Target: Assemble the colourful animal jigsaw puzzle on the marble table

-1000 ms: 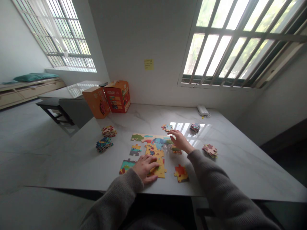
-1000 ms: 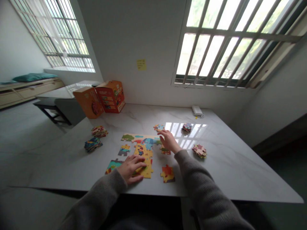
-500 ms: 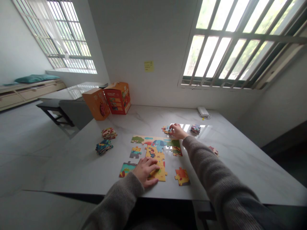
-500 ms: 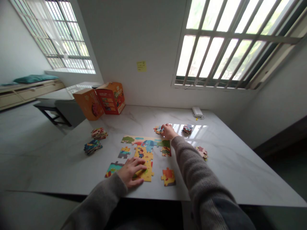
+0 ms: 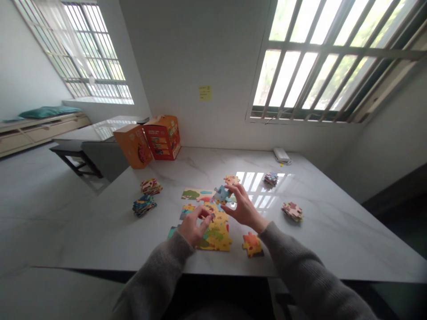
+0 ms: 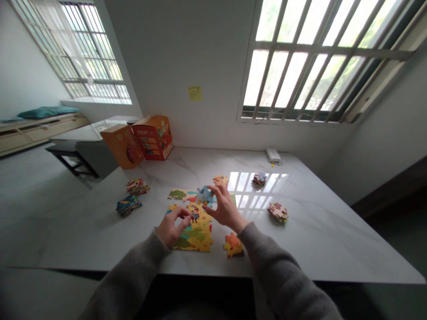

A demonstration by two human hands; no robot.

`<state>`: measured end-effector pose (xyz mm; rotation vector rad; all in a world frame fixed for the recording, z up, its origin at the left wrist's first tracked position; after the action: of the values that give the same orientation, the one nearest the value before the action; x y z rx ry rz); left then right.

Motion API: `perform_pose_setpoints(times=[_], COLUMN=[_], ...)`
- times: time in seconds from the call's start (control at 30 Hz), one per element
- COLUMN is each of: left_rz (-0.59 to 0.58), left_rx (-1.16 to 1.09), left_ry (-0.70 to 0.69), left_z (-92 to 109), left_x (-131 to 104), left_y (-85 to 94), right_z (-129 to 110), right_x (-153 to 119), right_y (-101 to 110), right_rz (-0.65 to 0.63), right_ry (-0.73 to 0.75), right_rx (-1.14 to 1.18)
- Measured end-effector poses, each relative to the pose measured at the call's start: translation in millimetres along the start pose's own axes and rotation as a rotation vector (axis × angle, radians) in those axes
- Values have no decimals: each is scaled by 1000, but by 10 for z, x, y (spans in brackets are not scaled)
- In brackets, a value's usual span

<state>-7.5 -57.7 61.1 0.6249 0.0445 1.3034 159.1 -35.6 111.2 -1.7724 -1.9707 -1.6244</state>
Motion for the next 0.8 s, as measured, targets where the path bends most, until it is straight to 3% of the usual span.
perform_pose_setpoints(times=[0.07, 0.17, 0.3, 0.47, 0.53, 0.63, 0.7, 0.8], left_rz=[-23, 5, 157, 284, 276, 190, 166, 202], left_rx=[-221, -411, -426, -400, -336, -251, -234, -245], left_ry=[101, 135, 109, 93, 87, 38, 14, 41], left_z=[-91, -169, -299, -475, -495, -438, -405, -430], left_x=[118, 310, 494, 511, 489, 472, 465, 461], left_y=[-19, -40, 22, 119, 128, 57, 24, 38], right_z=[-122, -182, -128, 68, 203, 355, 390, 429], right_x=[-77, -128, -124, -148, -177, -237, -275, -298], right_y=[9, -56, -135, -78, -122, -336, -472, -528], right_rz=[44, 48, 46, 118, 104, -16, -100, -103], right_ry=[-35, -37, -20, -128, -228, -381, -435, -456], right_rx=[21, 36, 96, 249, 437, 701, 771, 768])
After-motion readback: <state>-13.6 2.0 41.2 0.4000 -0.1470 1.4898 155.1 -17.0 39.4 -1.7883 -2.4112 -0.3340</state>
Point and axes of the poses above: each hand's wrist, its own x-axis towards the middle knuckle, its own y-axis out of the back of the hand, z = x × y, the point moved 10 cm from there along x, towards the middle knuckle, and after that the axes turned 1 degree about x, right-handed, at the moved point
